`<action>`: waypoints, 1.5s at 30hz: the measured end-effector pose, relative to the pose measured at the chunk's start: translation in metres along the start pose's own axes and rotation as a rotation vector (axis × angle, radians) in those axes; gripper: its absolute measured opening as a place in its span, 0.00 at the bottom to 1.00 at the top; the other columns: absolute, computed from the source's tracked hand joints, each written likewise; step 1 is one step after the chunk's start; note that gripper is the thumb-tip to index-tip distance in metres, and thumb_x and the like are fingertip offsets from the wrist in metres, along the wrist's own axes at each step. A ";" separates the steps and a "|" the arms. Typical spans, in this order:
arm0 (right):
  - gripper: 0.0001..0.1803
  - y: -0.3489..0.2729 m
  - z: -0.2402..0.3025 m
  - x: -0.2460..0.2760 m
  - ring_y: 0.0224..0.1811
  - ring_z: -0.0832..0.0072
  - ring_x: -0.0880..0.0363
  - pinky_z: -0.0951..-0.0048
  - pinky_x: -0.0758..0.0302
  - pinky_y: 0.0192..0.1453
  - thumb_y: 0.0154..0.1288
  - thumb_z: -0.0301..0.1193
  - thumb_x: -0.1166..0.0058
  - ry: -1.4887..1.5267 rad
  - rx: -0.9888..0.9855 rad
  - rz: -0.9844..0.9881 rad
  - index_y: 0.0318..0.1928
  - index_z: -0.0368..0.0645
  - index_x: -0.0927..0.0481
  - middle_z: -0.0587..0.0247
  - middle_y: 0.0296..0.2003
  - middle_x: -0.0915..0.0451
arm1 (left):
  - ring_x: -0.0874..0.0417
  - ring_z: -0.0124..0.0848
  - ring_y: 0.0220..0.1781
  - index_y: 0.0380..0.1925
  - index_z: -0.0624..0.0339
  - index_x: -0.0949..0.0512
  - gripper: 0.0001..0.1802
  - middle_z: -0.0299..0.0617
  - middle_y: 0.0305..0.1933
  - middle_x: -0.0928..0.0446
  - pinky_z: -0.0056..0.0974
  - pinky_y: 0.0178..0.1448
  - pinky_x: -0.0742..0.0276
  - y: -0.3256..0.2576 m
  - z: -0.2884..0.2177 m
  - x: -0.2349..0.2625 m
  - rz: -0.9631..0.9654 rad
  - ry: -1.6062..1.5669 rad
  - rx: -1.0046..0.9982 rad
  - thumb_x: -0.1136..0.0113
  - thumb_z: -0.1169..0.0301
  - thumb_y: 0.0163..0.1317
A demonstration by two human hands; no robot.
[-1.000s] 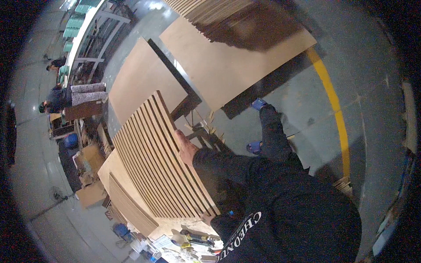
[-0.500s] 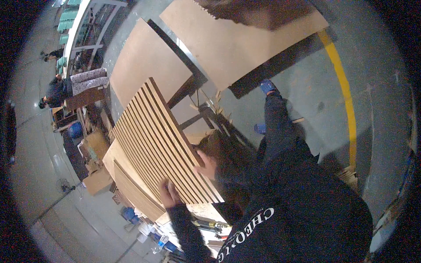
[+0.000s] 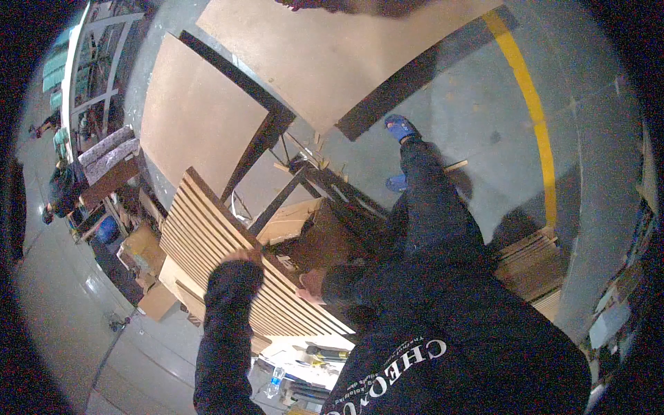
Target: Assembling slatted wooden furniture panels using a hammer, pneumatic nailer, and a hand scraper/screwdriver.
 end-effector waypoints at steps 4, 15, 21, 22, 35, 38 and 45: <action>0.17 0.029 -0.313 0.247 0.48 0.69 0.32 0.68 0.37 0.54 0.59 0.37 0.61 -0.550 -0.316 -0.741 0.46 0.44 0.28 0.56 0.46 0.29 | 0.22 0.40 0.39 0.42 0.65 0.28 0.18 0.55 0.40 0.26 0.42 0.41 0.26 0.004 -0.003 0.058 -0.203 0.136 -0.252 0.64 0.65 0.61; 0.17 -0.081 0.031 0.104 0.39 0.75 0.26 0.69 0.31 0.45 0.60 0.35 0.54 0.125 -0.182 0.202 0.45 0.38 0.29 0.62 0.36 0.23 | 0.24 0.39 0.44 0.41 0.63 0.27 0.16 0.51 0.42 0.26 0.40 0.45 0.26 -0.009 -0.003 -0.017 -0.102 0.037 -0.139 0.59 0.67 0.60; 0.18 -0.174 -0.016 0.118 0.39 0.78 0.26 0.76 0.29 0.41 0.61 0.36 0.56 0.739 -0.106 -0.429 0.49 0.38 0.33 0.59 0.41 0.25 | 0.27 0.41 0.50 0.44 0.58 0.28 0.19 0.53 0.48 0.30 0.43 0.54 0.33 -0.010 -0.041 -0.118 -0.236 0.154 -0.198 0.63 0.62 0.60; 0.18 -0.187 -0.016 0.120 0.39 0.79 0.26 0.77 0.30 0.41 0.62 0.36 0.57 0.717 -0.148 -0.459 0.49 0.39 0.33 0.61 0.41 0.25 | 0.27 0.40 0.50 0.45 0.58 0.29 0.19 0.52 0.48 0.30 0.43 0.55 0.33 0.003 -0.039 -0.153 -0.245 0.273 -0.165 0.63 0.62 0.60; 0.18 -0.300 -0.053 0.154 0.40 0.80 0.27 0.79 0.34 0.42 0.61 0.39 0.56 0.646 -0.273 -0.742 0.49 0.44 0.32 0.67 0.42 0.25 | 0.26 0.44 0.47 0.41 0.59 0.27 0.19 0.52 0.44 0.27 0.46 0.53 0.32 -0.060 -0.081 -0.180 -0.034 0.245 -0.161 0.65 0.61 0.62; 0.19 -0.306 -0.056 0.167 0.44 0.79 0.29 0.76 0.34 0.47 0.64 0.37 0.61 0.581 -0.319 -0.689 0.52 0.44 0.36 0.66 0.44 0.28 | 0.26 0.44 0.47 0.41 0.59 0.27 0.19 0.52 0.44 0.27 0.46 0.53 0.32 -0.048 -0.072 -0.120 -0.094 0.020 -0.088 0.65 0.61 0.62; 0.18 -0.353 -0.089 0.215 0.41 0.81 0.28 0.79 0.34 0.44 0.62 0.38 0.58 0.622 -0.364 -0.769 0.51 0.47 0.33 0.69 0.43 0.26 | 0.27 0.44 0.49 0.43 0.56 0.28 0.20 0.51 0.47 0.29 0.46 0.54 0.32 -0.079 -0.101 -0.246 0.141 -0.040 -0.064 0.65 0.58 0.62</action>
Point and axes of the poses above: each hand's wrist, its own y-axis towards the middle knuckle, its own x-axis out of the back of the hand, z = x × y, the point moved 1 cm from there along y, towards the middle knuckle
